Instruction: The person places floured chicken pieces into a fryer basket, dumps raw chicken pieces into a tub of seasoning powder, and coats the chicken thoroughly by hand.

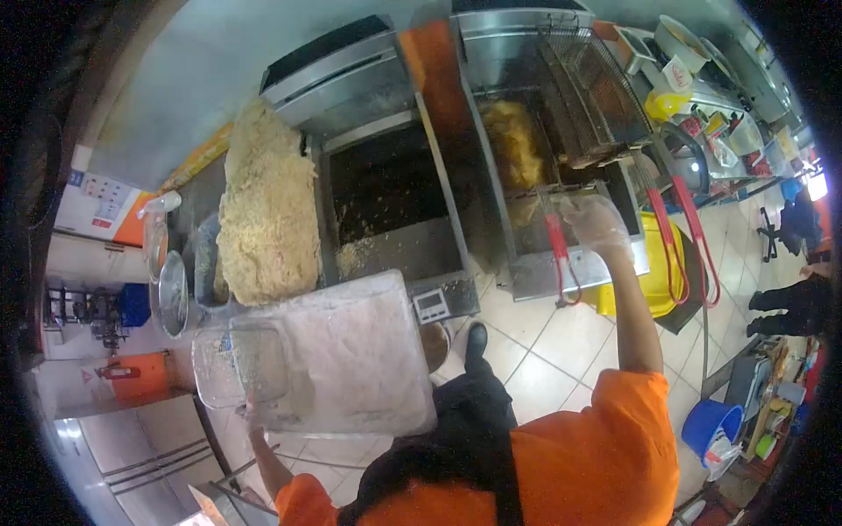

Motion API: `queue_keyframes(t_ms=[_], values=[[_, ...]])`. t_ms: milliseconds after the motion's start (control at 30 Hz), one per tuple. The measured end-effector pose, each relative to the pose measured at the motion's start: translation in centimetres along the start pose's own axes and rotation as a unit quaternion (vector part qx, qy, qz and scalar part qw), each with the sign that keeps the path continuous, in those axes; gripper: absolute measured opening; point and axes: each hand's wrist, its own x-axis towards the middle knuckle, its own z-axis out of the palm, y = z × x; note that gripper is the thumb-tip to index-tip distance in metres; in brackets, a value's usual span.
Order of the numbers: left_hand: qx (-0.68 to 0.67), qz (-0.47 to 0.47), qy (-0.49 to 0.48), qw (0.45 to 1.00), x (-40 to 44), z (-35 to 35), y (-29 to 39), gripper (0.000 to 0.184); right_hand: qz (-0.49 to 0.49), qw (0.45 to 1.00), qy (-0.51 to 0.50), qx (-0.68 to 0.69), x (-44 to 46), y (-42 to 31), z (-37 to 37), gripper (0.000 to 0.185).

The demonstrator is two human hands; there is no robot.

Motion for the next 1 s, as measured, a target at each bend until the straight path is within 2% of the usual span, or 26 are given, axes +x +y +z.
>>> queue_keyframes(t_ms=[33,100,167,200,233,300,367,400,433,467,500,533,567,600,667,700,733,767,933,967,1000], values=[[-0.033,-0.022,0.008,0.999,0.2,1.0,-0.8,0.071,0.056,0.993,-0.017,0.104,-1.3,-1.5,-1.4,0.025],[-0.051,-0.002,-0.010,0.999,0.2,0.4,-0.6,0.067,0.118,0.936,-0.068,0.326,-6.4,-7.8,-3.9,0.028],[-0.125,0.017,-0.045,0.991,-0.1,0.2,0.6,0.063,0.025,0.944,-0.184,0.271,-9.6,-10.4,2.0,0.032],[-0.186,0.018,-0.067,0.980,-0.5,0.2,1.2,0.061,0.004,0.929,-0.229,0.291,-11.6,-13.6,4.0,0.035],[-0.258,0.018,-0.092,0.962,-1.0,0.2,2.1,0.060,0.029,0.900,-0.253,0.354,-13.9,-17.2,6.1,0.038],[-0.380,0.039,-0.119,0.917,-2.7,0.2,4.5,0.059,0.080,0.877,-0.242,0.408,-17.2,-23.3,10.5,0.045],[-0.468,0.133,-0.072,0.871,-7.6,-3.3,10.8,0.052,0.067,0.934,-0.097,0.339,-18.1,-27.1,14.6,0.038],[-0.361,0.118,-0.044,0.924,-8.0,-4.4,11.8,0.045,0.091,0.958,-0.063,0.266,-18.7,-30.3,12.1,0.030],[-0.218,0.070,-0.068,0.971,-8.5,-5.5,12.1,0.054,0.076,0.962,-0.004,0.261,-18.2,-30.1,15.9,0.031],[-0.075,0.018,-0.099,0.992,-9.0,-6.7,12.1,0.062,0.063,0.962,0.059,0.259,-17.1,-28.7,19.9,0.034],[-0.084,-0.002,-0.121,0.989,-10.2,-8.0,12.4,0.067,0.041,0.968,0.040,0.245,-16.8,-28.9,19.0,0.036],[-0.097,-0.018,-0.144,0.985,-10.6,-9.8,11.4,0.072,0.033,0.973,0.064,0.220,-18.0,-30.6,18.0,0.037],[-0.123,-0.023,-0.138,0.983,-10.3,-11.0,9.2,0.071,0.026,0.977,0.088,0.194,-19.3,-32.6,16.9,0.040],[-0.151,-0.027,-0.133,0.979,-10.0,-12.1,7.0,0.069,0.031,0.975,0.156,0.159,-21.0,-34.7,16.1,0.042],[-0.258,-0.009,-0.101,0.961,-8.9,-13.8,0.4,0.068,-0.016,0.971,0.177,0.158,-25.8,-41.1,13.8,0.039],[-0.328,0.009,-0.073,0.942,-8.6,-14.7,-3.6,0.068,-0.007,0.966,0.164,0.201,-27.6,-45.2,12.8,0.039],[-0.382,0.025,-0.039,0.923,-11.9,-14.0,-1.4,0.067,0.006,0.958,0.138,0.253,-26.1,-42.9,11.2,0.039],[-0.372,0.008,-0.025,0.928,-12.8,-15.4,-2.9,0.067,0.018,0.947,0.108,0.303,-26.6,-45.0,10.8,0.038],[-0.270,-0.037,0.059,0.960,-9.6,-25.5,-16.0,0.071,-0.060,0.970,0.049,0.231,-29.3,-62.5,13.5,0.049],[-0.217,-0.009,0.034,0.976,-10.3,-25.7,-11.9,0.067,-0.038,0.975,0.031,0.217,-26.7,-60.2,11.9,0.050],[-0.168,0.020,0.027,0.985,-8.8,-27.8,-15.0,0.064,-0.016,0.970,0.030,0.239,-27.9,-63.4,11.9,0.051]])
